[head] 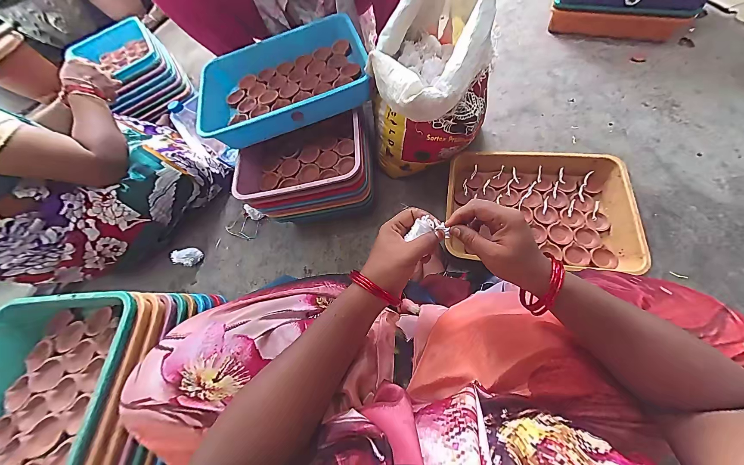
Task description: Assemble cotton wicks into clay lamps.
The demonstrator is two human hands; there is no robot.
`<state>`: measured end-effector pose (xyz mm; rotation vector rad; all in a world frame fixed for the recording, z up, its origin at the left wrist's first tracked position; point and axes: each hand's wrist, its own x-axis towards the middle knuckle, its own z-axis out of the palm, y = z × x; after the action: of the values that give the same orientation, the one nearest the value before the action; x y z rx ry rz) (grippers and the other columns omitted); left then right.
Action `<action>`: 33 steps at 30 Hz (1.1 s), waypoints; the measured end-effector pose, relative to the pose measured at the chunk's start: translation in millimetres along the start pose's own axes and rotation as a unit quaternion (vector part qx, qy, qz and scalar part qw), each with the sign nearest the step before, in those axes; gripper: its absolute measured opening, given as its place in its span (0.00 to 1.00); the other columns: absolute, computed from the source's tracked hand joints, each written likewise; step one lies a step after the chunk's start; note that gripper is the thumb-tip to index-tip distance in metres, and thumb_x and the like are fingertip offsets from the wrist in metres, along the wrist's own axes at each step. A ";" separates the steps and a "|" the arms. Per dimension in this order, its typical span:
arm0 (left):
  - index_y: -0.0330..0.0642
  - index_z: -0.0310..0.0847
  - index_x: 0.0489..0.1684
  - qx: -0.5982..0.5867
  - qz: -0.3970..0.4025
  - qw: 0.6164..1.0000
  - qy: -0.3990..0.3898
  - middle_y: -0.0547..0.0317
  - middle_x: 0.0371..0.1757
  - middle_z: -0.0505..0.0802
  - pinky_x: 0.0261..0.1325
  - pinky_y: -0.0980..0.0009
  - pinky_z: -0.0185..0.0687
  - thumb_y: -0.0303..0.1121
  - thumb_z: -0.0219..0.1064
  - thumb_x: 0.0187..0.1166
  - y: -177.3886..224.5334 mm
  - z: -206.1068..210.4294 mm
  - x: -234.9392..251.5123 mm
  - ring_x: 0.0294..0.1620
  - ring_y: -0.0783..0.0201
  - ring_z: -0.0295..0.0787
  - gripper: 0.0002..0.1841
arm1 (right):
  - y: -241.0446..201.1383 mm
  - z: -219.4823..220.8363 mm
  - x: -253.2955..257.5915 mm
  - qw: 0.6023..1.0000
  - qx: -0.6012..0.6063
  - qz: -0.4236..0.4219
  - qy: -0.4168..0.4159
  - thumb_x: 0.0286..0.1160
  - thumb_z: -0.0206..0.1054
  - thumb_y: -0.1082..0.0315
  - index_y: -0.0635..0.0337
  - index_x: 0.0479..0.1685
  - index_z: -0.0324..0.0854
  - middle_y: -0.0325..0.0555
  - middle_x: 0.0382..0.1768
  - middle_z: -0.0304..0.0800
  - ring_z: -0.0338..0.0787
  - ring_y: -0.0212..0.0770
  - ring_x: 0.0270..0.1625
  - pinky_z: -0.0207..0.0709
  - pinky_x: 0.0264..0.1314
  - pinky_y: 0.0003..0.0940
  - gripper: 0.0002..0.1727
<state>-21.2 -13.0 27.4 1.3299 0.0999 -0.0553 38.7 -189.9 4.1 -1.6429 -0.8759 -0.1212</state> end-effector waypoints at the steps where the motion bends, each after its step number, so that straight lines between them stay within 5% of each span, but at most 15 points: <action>1: 0.45 0.79 0.40 0.001 0.001 1.000 -0.001 0.67 0.28 0.86 0.24 0.84 0.70 0.17 0.63 0.73 0.0 0.2 0.0 0.19 0.80 0.74 0.10 | 0.3 -0.2 0.0 1.000 -0.003 -0.003 -0.004 0.74 0.65 0.74 0.65 0.42 0.87 0.38 0.39 0.89 0.84 0.21 0.37 0.80 0.41 0.15 0.06; 8: 0.43 0.80 0.39 0.017 -0.001 1.000 0.011 0.66 0.28 0.86 0.24 0.83 0.72 0.17 0.64 0.74 0.9 1.4 -0.8 0.20 0.78 0.75 0.09 | -4.5 -3.7 0.3 0.991 0.073 0.106 -0.032 0.79 0.58 0.70 0.59 0.45 0.86 0.32 0.33 0.88 0.82 0.20 0.29 0.75 0.30 0.16 0.10; 14: 0.43 0.80 0.39 0.036 0.011 0.999 0.013 0.67 0.28 0.86 0.23 0.83 0.70 0.17 0.65 0.71 -1.2 0.7 -0.5 0.19 0.79 0.73 0.09 | -13.1 -2.0 3.5 0.967 0.140 0.208 -0.043 0.79 0.63 0.71 0.57 0.36 0.85 0.32 0.24 0.85 0.79 0.22 0.23 0.71 0.26 0.16 0.06; 33: 0.45 0.78 0.41 0.038 -0.036 0.998 0.038 0.66 0.30 0.86 0.26 0.81 0.73 0.19 0.60 0.77 1.6 -18.5 9.5 0.22 0.77 0.76 0.08 | -2.1 -19.9 8.7 0.977 0.103 0.186 -0.001 0.79 0.60 0.72 0.56 0.38 0.82 0.32 0.25 0.83 0.79 0.22 0.24 0.72 0.26 0.17 0.06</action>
<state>-12.4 5.5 23.7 1.4037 0.2119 -0.0699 51.1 -203.4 16.1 -1.5823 -0.5484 0.2244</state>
